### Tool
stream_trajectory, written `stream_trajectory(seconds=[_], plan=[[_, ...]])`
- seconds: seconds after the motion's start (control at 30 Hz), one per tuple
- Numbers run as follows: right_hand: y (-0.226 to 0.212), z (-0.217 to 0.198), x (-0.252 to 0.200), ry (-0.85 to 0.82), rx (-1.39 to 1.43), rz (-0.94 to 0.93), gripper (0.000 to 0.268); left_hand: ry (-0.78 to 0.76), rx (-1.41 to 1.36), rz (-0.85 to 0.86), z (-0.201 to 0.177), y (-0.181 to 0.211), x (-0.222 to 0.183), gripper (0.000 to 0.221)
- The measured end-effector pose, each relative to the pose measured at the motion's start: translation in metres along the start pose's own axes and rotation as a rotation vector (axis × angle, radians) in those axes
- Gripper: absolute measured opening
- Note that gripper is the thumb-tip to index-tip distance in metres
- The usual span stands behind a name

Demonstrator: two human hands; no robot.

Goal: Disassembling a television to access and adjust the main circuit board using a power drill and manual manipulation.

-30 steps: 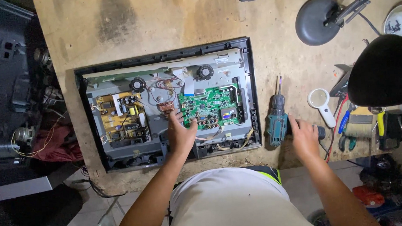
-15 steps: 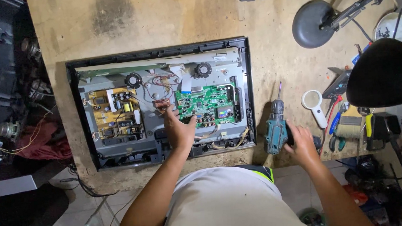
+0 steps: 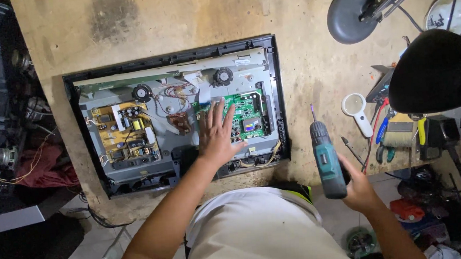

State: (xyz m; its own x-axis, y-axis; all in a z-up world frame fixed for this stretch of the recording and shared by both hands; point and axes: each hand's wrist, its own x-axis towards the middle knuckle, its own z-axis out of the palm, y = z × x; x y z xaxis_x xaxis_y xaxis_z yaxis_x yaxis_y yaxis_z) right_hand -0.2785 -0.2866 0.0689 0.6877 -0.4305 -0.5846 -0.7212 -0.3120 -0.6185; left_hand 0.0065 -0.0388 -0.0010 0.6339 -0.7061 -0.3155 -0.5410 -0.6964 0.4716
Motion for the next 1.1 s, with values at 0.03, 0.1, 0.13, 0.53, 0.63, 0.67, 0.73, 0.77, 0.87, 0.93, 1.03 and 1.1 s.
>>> stream_trajectory(seconds=[0.03, 0.1, 0.13, 0.53, 0.63, 0.67, 0.73, 0.77, 0.87, 0.93, 1.03, 1.1], plan=[[0.004, -0.001, -0.007, 0.000, 0.000, 0.006, 0.085, -0.005, -0.003, 0.002, -0.003, 0.000, 0.003, 0.111], [0.011, 0.000, -0.014, 0.073, 0.473, 0.315, 0.062, -0.073, 0.116, 0.112, -0.012, -0.001, 0.017, 0.122], [0.038, -0.002, -0.013, 0.083, 0.477, 0.316, 0.062, -0.074, 0.118, 0.122, -0.009, -0.003, 0.020, 0.122], [-0.015, 0.002, -0.004, 0.335, 0.058, 0.344, 0.038, -0.129, 0.156, 0.170, 0.016, -0.020, 0.030, 0.145], [-0.009, 0.005, -0.001, 0.317, 0.163, 0.394, 0.039, -0.136, 0.167, 0.183, 0.017, -0.031, 0.031, 0.149], [-0.019, 0.001, -0.004, 0.289, 0.148, 0.400, 0.040, -0.123, 0.150, 0.210, 0.017, -0.034, 0.031, 0.147], [-0.030, -0.003, -0.006, 0.259, 0.130, 0.402, 0.042, -0.106, 0.131, 0.235, 0.018, -0.038, 0.030, 0.145], [-0.031, -0.003, -0.005, 0.251, 0.133, 0.374, 0.039, -0.088, 0.136, 0.240, 0.019, -0.039, 0.029, 0.142], [-0.028, -0.001, -0.005, 0.238, 0.164, 0.407, 0.033, -0.082, 0.242, 0.251, 0.037, -0.047, 0.035, 0.140], [-0.025, 0.001, -0.007, 0.226, 0.193, 0.470, 0.032, -0.099, 0.345, 0.250, 0.046, -0.051, 0.037, 0.143], [-0.046, 0.003, -0.009, 0.214, 0.312, 0.250, 0.032, -0.032, 0.348, 0.261, 0.047, -0.051, 0.035, 0.139], [-0.092, 0.002, -0.003, 0.187, 0.170, 0.308, 0.046, -0.049, 0.311, 0.257, 0.043, -0.050, 0.036, 0.141]])
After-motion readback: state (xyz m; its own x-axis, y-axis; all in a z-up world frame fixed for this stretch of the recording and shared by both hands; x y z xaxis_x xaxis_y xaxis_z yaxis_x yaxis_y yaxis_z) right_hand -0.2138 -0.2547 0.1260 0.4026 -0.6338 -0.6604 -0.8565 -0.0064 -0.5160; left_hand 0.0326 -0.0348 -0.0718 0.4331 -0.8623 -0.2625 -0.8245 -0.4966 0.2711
